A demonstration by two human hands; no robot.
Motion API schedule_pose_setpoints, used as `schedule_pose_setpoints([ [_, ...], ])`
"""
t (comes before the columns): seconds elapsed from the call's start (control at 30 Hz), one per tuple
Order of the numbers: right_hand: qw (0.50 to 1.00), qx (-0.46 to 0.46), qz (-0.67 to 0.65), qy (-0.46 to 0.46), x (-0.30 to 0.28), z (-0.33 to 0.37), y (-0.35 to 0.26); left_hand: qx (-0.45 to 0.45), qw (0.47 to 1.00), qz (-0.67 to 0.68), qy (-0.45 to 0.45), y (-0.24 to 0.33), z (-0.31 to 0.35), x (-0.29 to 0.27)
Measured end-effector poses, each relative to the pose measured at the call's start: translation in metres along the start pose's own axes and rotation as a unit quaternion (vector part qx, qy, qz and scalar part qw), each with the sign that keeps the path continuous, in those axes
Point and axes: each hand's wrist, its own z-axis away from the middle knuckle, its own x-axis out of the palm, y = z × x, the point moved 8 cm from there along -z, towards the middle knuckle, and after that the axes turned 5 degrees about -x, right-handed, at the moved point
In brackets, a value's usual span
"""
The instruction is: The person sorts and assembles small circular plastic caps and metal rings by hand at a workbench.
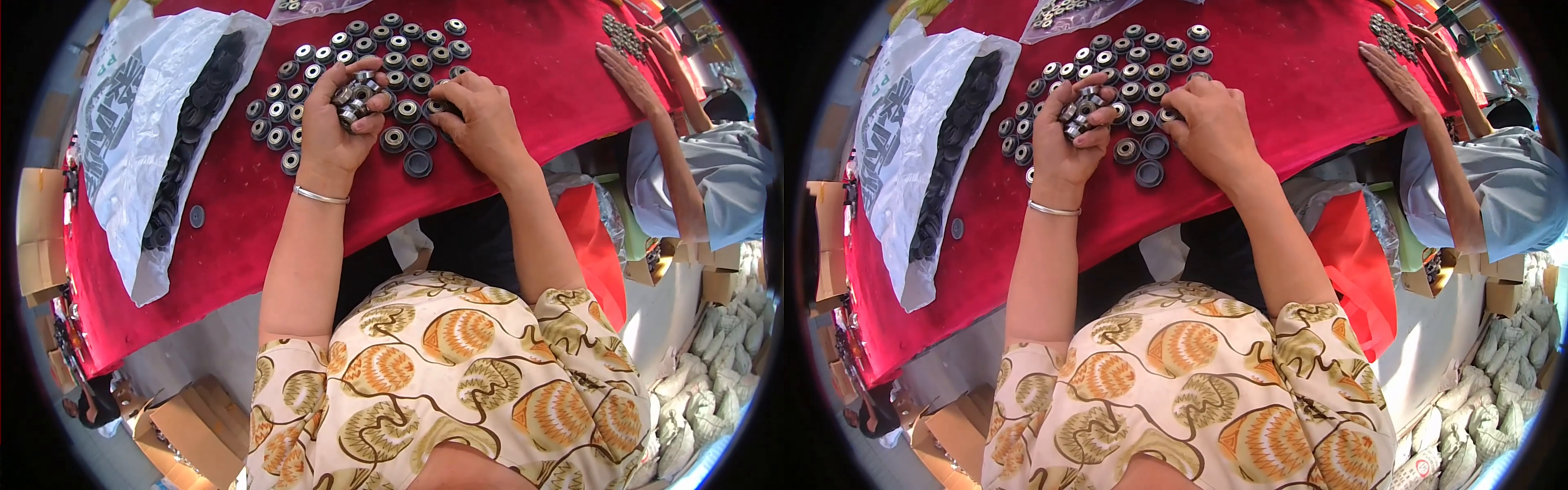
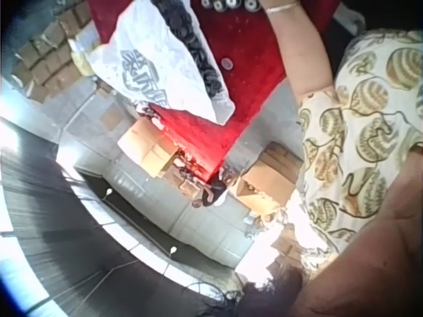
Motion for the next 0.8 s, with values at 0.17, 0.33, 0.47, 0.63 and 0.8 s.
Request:
schedule_pose_setpoints([
  [0.17,0.999,-0.01,-0.03,0.023,-0.01,0.004,0.003,-0.005,1.0,0.0,0.011,-0.002,0.0,0.002],
  [0.33,0.997,-0.067,0.029,0.018,-0.009,0.014,-0.011,-0.003,1.0,0.001,-0.002,-0.001,0.0,0.003],
  [0.47,0.993,-0.066,0.094,-0.01,-0.003,0.026,-0.018,-0.001,1.0,-0.001,0.007,-0.002,0.002,0.002],
  [0.63,0.987,-0.063,0.148,-0.021,0.002,0.032,-0.026,0.0,1.0,-0.01,0.009,-0.003,0.0,0.002],
  [0.8,0.994,-0.084,0.063,0.004,-0.004,0.02,-0.013,-0.001,1.0,-0.025,0.017,-0.003,-0.001,0.001],
])
